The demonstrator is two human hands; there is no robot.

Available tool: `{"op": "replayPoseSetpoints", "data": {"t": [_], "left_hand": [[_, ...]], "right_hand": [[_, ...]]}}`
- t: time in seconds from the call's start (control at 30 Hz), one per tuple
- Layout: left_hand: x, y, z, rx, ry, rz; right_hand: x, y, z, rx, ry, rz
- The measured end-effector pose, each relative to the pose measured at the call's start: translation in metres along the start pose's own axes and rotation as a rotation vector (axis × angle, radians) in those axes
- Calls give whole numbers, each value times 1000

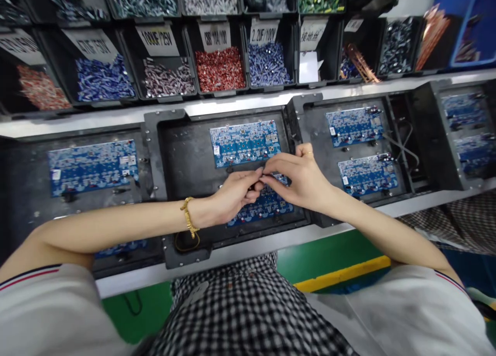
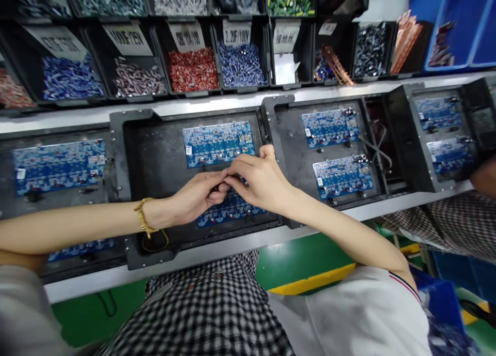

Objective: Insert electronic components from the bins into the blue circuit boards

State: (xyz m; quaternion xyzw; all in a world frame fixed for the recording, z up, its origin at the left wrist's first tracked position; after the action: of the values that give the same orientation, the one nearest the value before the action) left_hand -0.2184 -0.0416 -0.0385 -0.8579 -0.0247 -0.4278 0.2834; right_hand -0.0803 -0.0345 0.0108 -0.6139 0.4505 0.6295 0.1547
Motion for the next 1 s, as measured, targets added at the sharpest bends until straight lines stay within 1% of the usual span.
{"op": "replayPoseSetpoints", "data": {"t": [0.03,0.1,0.2,0.3,0.4,0.57,0.67,0.8,0.87,0.93,1.0], "left_hand": [[1,-7,2,12,12,-26],[1,-23,7,29,8,-54],[-8,-42,16,44,-32,10],[-18,-54,24,42,-74,99],[-23,-61,25,42,-76,124],[-23,-65,23,67,-8,61],[-26,-65,24,86,-18,92],[-29,-63,28,61,-25,51],[-30,-63,29,55,-32,32],[-29,-60,30,66,-26,27],[-27,-57,30,83,-8,34]], "right_hand": [[-6,-1,9,-5,0,-13],[-15,-13,30,23,19,-71],[-22,-47,64,109,39,-210],[-17,-78,87,139,84,-297],[-10,-91,93,130,99,-327],[-8,-88,89,134,103,-349],[-8,-87,89,130,95,-364],[-7,-84,88,119,105,-366],[-10,-78,85,142,101,-333],[-14,-66,80,151,83,-240],[-19,-51,75,110,82,-111]]}}
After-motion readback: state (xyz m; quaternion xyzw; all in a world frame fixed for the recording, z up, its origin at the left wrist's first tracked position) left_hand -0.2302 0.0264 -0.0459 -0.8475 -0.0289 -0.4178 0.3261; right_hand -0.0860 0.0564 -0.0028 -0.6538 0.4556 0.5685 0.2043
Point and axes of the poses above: each hand's wrist, its own z-axis towards the middle knuckle, its own x-axis out of the palm, y = z × x, the point moved 3 cm from there along z, towards the middle knuckle, and after that the axes turned 14 degrees about y, right-handed, at the moved point
